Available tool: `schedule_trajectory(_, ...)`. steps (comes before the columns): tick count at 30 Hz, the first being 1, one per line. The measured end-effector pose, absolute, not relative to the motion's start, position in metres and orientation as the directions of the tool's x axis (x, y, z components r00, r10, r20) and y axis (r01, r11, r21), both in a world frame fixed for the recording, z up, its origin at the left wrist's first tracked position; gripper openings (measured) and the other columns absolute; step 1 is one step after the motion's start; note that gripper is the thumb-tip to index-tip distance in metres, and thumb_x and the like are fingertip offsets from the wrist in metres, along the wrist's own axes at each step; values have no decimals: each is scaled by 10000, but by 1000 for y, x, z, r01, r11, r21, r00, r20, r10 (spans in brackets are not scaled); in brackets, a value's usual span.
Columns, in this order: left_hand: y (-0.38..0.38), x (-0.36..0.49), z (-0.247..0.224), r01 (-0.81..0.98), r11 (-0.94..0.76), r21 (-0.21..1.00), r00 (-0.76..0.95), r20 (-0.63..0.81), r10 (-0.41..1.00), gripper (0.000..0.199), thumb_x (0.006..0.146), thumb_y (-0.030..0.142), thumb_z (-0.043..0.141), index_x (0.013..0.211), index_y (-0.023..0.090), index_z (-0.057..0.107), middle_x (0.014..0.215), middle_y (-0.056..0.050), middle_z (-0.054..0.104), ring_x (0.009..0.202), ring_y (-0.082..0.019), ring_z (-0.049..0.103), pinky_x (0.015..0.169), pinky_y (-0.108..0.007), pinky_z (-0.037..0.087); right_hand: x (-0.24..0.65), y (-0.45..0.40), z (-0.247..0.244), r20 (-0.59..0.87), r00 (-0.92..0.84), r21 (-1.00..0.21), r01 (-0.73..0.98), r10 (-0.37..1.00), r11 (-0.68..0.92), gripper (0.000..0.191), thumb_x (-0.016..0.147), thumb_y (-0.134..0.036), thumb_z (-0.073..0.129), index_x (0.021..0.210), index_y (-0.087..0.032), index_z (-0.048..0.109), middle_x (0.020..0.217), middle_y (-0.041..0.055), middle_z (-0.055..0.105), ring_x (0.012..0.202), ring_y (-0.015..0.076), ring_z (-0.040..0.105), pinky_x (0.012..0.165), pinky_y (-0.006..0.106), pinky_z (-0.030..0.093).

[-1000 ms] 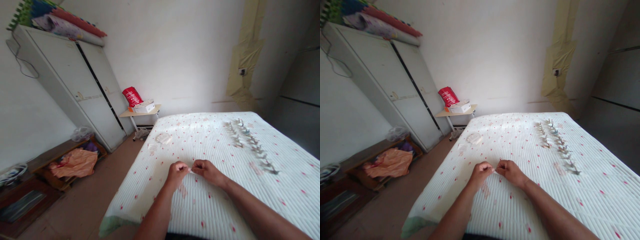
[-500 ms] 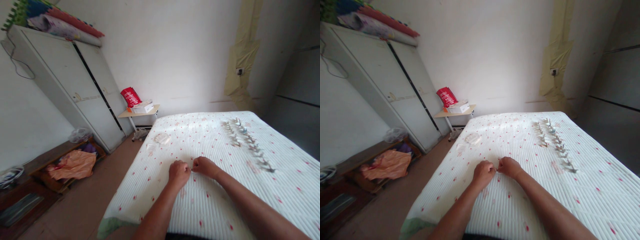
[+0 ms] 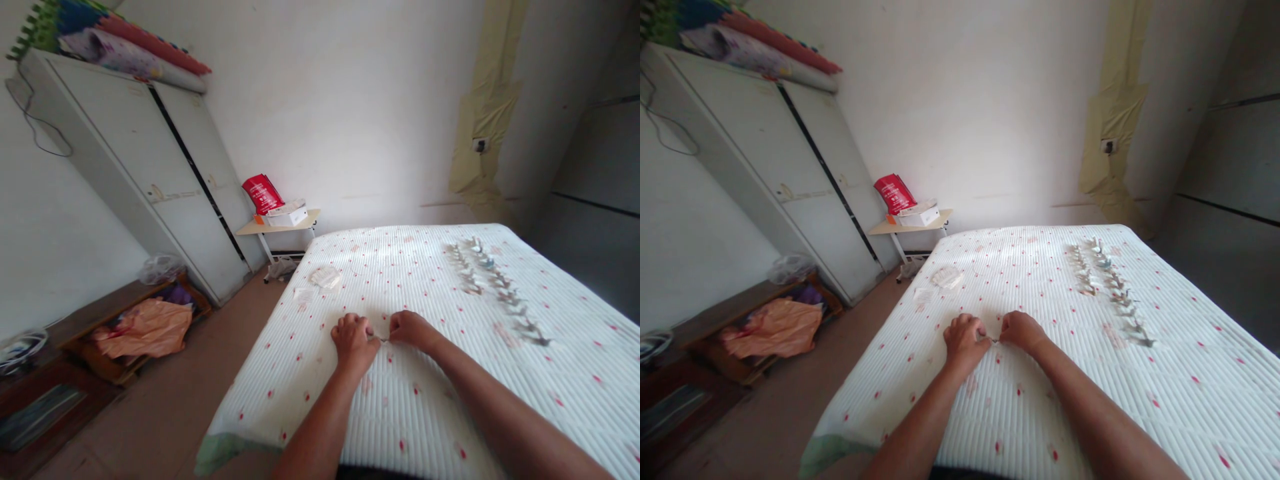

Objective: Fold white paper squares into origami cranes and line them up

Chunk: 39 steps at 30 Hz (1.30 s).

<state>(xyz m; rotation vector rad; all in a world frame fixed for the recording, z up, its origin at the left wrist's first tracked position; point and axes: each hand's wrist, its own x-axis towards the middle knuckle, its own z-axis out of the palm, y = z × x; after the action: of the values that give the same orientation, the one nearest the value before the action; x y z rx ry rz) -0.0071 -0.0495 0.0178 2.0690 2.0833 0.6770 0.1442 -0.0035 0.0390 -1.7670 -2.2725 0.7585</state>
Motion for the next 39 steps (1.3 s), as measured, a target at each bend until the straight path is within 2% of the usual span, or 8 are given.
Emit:
schedule_trajectory(5, -50, -6, 15, 917, -38, 397, -48, 206, 977, 114, 665, 280, 603, 761, 226, 575, 969, -29, 525, 992, -219, 427, 801, -338, 258, 144, -1, 36, -196, -284, -490, 857, 939, 157, 103, 619, -221, 596, 643, -149, 665, 610, 40, 632, 594, 152, 572, 477, 208, 329)
schedule_trajectory(10, -50, -5, 15, 916, -7, 400, -72, 183, 980, 117, 667, 302, 607, 756, 233, 575, 985, -17, 519, 998, -206, 432, 828, -338, 264, 135, -9, 34, -158, -171, -375, 922, 972, 102, 234, 612, -358, 623, 758, -181, 671, 760, 67, 654, 721, 210, 607, 533, 243, 362)
schedule_trajectory(16, -49, -5, 18, 919, 25, 393, -91, 149, 985, 91, 662, 304, 608, 728, 246, 582, 979, 2, 519, 992, -198, 440, 840, -337, 282, 134, -3, 32, -205, -165, -382, 921, 965, 76, 229, 576, -306, 630, 764, -183, 675, 761, 71, 656, 715, 205, 606, 541, 246, 370)
schedule_trajectory(26, -50, -5, 18, 929, 24, 368, -90, 163, 982, 103, 670, 305, 627, 743, 247, 581, 975, 9, 516, 990, -194, 444, 839, -332, 302, 149, 3, 31, -203, -211, -531, 844, 956, 73, 77, 526, -161, 631, 594, -141, 661, 563, 21, 609, 576, 140, 551, 479, 203, 325)
schedule_trajectory(32, -51, -3, 19, 931, 21, 365, -89, 170, 981, 63, 686, 274, 615, 726, 238, 581, 973, -2, 521, 990, -203, 443, 837, -335, 301, 156, -8, 33, -143, -213, -690, 722, 967, 57, 209, 678, -211, 524, 823, -138, 656, 597, -14, 612, 485, 74, 484, 462, 176, 335)
schedule_trajectory(34, -52, -3, 19, 931, 17, 365, -90, 184, 979, 65, 687, 271, 612, 734, 239, 580, 968, -4, 526, 986, -203, 447, 831, -339, 304, 149, -14, 32, -97, -260, -791, 606, 961, 84, 183, 670, -205, 539, 788, -138, 661, 642, -3, 634, 540, 84, 520, 493, 173, 357)
schedule_trajectory(36, -52, -2, 20, 930, 21, 367, -93, 182, 979, 81, 686, 281, 615, 746, 240, 579, 973, -7, 528, 989, -202, 448, 832, -343, 306, 140, -18, 30, -96, -301, -756, 642, 949, 127, 130, 638, -174, 553, 693, -154, 669, 640, 1, 642, 596, 104, 551, 530, 176, 372)
schedule_trajectory(39, -52, -3, 21, 929, 30, 368, -92, 153, 984, 96, 686, 297, 618, 753, 240, 579, 995, -9, 526, 998, -199, 447, 842, -345, 304, 132, -19, 27, -97, -269, -583, 796, 958, 164, 151, 614, -140, 544, 661, -180, 682, 660, 10, 659, 631, 125, 576, 558, 194, 373)
